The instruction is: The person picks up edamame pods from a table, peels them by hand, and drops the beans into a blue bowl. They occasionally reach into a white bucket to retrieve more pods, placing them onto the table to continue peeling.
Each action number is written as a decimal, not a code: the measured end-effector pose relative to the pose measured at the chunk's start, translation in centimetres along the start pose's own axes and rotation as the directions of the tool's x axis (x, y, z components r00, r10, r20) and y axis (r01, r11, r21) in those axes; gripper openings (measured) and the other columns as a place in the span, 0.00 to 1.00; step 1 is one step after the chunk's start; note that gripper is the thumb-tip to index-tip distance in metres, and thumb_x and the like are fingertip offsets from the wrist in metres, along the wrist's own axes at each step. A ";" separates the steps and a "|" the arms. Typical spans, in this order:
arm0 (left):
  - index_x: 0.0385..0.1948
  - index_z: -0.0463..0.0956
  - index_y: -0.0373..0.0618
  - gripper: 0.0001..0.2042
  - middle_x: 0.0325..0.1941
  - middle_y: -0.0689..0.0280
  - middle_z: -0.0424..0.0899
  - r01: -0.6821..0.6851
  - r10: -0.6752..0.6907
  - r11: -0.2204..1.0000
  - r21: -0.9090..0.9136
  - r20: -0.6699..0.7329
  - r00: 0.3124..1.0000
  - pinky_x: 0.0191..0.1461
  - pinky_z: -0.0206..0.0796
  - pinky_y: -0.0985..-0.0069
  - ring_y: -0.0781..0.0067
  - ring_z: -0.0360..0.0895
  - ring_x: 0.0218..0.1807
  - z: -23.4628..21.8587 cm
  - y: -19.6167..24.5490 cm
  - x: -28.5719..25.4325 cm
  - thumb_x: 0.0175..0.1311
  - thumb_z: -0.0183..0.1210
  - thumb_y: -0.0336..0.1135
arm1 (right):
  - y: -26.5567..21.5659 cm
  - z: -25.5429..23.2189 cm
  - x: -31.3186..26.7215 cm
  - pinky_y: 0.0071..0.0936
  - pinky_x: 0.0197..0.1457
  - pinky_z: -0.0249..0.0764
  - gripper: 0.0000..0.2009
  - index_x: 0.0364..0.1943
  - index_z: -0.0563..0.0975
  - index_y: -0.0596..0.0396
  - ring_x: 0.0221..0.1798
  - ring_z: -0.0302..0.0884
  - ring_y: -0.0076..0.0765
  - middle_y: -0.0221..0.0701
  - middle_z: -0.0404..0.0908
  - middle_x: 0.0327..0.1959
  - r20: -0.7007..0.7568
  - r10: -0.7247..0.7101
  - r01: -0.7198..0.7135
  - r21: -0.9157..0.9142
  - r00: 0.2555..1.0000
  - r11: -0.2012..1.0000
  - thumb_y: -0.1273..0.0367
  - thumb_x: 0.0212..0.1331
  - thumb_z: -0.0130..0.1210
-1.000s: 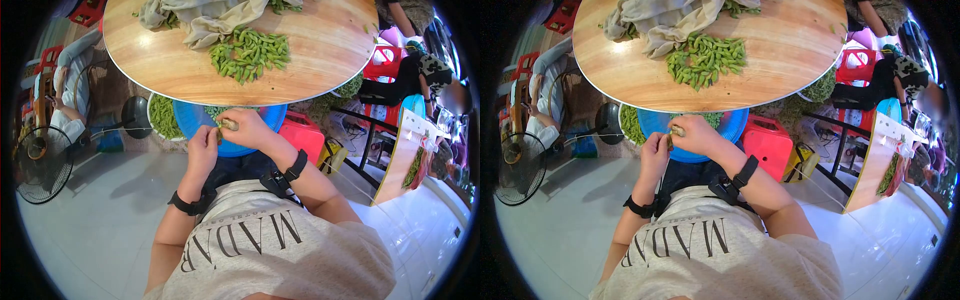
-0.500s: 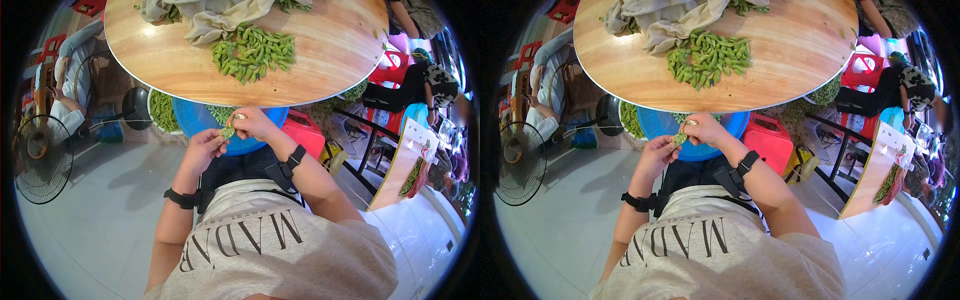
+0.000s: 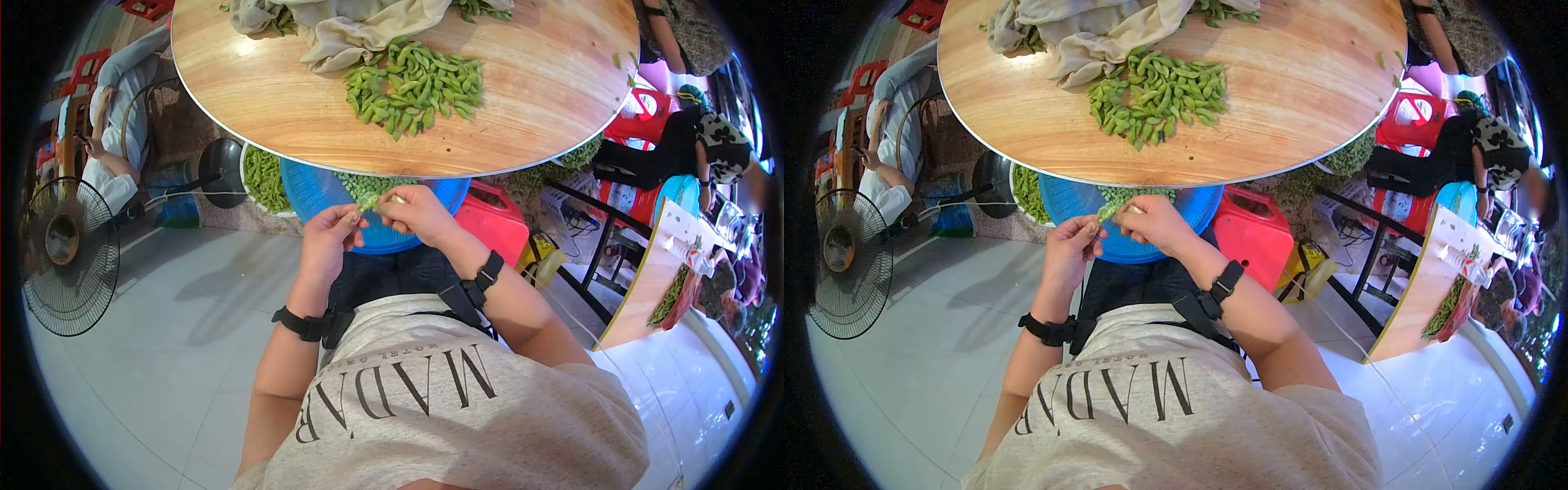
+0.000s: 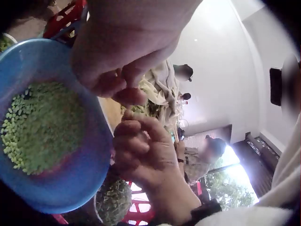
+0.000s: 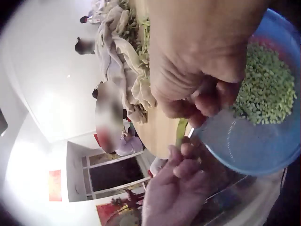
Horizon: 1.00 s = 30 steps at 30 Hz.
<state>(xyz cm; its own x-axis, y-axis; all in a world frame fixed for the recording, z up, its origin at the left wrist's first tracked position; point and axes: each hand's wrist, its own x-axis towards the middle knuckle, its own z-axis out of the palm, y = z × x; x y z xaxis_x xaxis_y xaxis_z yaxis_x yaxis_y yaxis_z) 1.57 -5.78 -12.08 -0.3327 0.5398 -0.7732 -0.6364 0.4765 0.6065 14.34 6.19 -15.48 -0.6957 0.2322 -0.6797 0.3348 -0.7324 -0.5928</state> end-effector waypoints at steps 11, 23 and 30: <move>0.32 0.71 0.33 0.05 0.23 0.63 0.77 -0.360 0.402 0.780 0.512 0.031 0.915 0.19 0.60 0.85 0.82 0.69 0.18 2.3 0.1 -1.3 0.58 0.50 0.25 | -0.9 2.1 -0.5 0.15 0.16 0.57 0.04 0.23 0.73 0.60 0.16 0.63 0.16 0.29 0.74 0.18 -0.051 -0.154 0.153 -0.034 0.987 0.988 0.72 0.45 0.51; 0.28 0.71 0.37 0.03 0.21 0.63 0.76 -0.098 0.098 0.995 -0.024 -0.011 0.995 0.18 0.58 0.87 0.81 0.67 0.15 0.0 0.9 -0.4 0.57 0.51 0.26 | -1.2 2.9 -0.5 0.12 0.18 0.56 0.05 0.25 0.74 0.58 0.17 0.63 0.15 0.26 0.74 0.19 0.019 -0.097 0.098 -0.101 0.995 0.990 0.70 0.48 0.54; 0.27 0.70 0.38 0.05 0.21 0.61 0.77 -0.051 0.054 0.998 -0.029 0.092 0.994 0.20 0.61 0.84 0.76 0.74 0.20 -0.8 2.1 -1.0 0.59 0.46 0.28 | -0.6 3.7 -0.1 0.14 0.16 0.56 0.11 0.20 0.73 0.57 0.15 0.61 0.15 0.24 0.69 0.14 0.019 -0.126 0.127 -0.077 0.992 0.989 0.65 0.47 0.60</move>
<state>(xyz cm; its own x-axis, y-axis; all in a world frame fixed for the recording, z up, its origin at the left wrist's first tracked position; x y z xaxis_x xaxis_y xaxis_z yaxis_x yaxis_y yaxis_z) 0.05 -5.85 -10.19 -0.3008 0.6264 -0.7191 -0.6387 0.4277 0.6397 11.86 4.26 -13.47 -0.7444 0.3101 -0.5913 0.2917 -0.6455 -0.7058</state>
